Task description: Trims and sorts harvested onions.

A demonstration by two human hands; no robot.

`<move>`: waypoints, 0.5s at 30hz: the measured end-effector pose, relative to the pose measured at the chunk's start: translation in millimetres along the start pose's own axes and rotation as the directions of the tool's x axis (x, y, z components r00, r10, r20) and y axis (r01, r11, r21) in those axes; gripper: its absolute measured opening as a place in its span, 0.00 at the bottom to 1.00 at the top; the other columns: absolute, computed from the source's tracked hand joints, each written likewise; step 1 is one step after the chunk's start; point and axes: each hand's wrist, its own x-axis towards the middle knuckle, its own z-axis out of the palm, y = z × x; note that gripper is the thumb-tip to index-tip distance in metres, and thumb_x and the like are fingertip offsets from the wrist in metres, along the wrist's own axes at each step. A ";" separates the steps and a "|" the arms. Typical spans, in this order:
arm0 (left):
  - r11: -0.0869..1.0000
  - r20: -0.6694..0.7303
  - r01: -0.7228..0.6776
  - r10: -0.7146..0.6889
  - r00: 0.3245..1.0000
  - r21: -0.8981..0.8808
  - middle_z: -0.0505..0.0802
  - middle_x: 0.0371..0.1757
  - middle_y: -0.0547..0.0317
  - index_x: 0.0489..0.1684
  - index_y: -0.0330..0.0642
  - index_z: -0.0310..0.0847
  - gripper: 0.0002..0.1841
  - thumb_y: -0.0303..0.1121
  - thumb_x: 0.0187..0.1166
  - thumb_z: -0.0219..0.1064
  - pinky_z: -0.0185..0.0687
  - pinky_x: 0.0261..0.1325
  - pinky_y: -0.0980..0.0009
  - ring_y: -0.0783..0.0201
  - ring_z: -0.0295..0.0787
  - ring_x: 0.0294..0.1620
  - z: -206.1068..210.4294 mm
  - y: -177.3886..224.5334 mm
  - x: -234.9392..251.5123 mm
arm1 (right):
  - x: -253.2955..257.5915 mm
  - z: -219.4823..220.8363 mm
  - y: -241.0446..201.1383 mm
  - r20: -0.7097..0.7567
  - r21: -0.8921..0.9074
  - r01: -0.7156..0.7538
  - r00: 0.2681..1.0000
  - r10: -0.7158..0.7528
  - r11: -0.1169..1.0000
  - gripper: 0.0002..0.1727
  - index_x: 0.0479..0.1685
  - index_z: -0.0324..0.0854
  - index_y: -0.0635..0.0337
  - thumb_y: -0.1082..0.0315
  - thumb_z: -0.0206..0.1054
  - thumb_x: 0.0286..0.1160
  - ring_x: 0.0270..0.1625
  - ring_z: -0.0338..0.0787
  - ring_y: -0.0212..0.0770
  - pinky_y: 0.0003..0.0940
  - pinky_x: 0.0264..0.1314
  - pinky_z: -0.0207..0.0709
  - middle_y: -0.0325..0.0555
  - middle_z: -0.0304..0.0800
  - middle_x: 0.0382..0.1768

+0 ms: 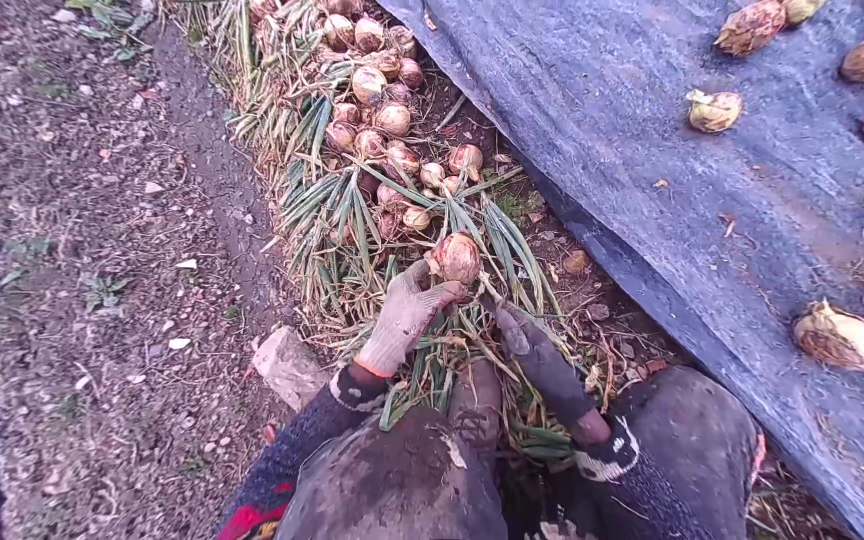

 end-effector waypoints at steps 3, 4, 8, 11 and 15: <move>0.737 0.215 -0.332 0.253 0.943 0.589 0.96 0.45 0.70 0.48 0.53 0.92 0.19 0.57 0.79 0.69 0.86 0.60 0.64 0.73 0.91 0.47 36.1 14.0 -27.0 | -9.3 3.4 -10.8 0.158 0.515 -0.105 0.987 0.026 0.851 0.46 0.58 0.82 0.54 0.20 0.47 0.72 0.23 0.79 0.34 0.31 0.23 0.78 0.40 0.81 0.27; 0.598 0.323 -0.439 0.296 0.899 0.670 0.96 0.50 0.70 0.48 0.55 0.91 0.19 0.57 0.83 0.62 0.82 0.69 0.60 0.71 0.91 0.55 46.6 15.1 -33.3 | -10.2 2.3 -14.5 0.199 0.651 -0.209 0.975 0.102 0.730 0.44 0.51 0.81 0.52 0.18 0.47 0.70 0.19 0.78 0.33 0.30 0.19 0.78 0.39 0.80 0.23; 0.592 0.468 -0.535 0.282 0.838 0.603 0.93 0.63 0.63 0.60 0.52 0.89 0.17 0.47 0.88 0.57 0.86 0.65 0.59 0.67 0.90 0.63 61.5 13.1 -27.3 | -6.6 -21.1 -8.9 0.414 0.863 -0.446 0.893 0.175 0.235 0.52 0.30 0.82 0.53 0.10 0.38 0.61 0.15 0.80 0.35 0.31 0.14 0.78 0.39 0.78 0.18; 0.700 0.270 -0.518 0.443 0.855 0.492 0.95 0.50 0.65 0.46 0.48 0.93 0.11 0.40 0.84 0.65 0.88 0.59 0.69 0.73 0.91 0.52 56.1 24.9 13.9 | -20.3 -39.2 -30.3 0.283 0.944 -0.283 0.959 0.024 0.169 0.51 0.33 0.82 0.55 0.12 0.40 0.63 0.16 0.82 0.38 0.33 0.16 0.80 0.42 0.79 0.18; 0.683 -0.176 -0.219 0.459 0.871 0.697 0.95 0.52 0.57 0.55 0.47 0.90 0.15 0.44 0.84 0.65 0.88 0.60 0.52 0.62 0.93 0.52 -8.1 44.1 96.5 | -55.1 -99.7 -48.8 -0.433 0.808 0.545 0.807 -0.402 0.225 0.32 0.50 0.86 0.51 0.33 0.51 0.83 0.23 0.88 0.40 0.37 0.26 0.85 0.42 0.87 0.24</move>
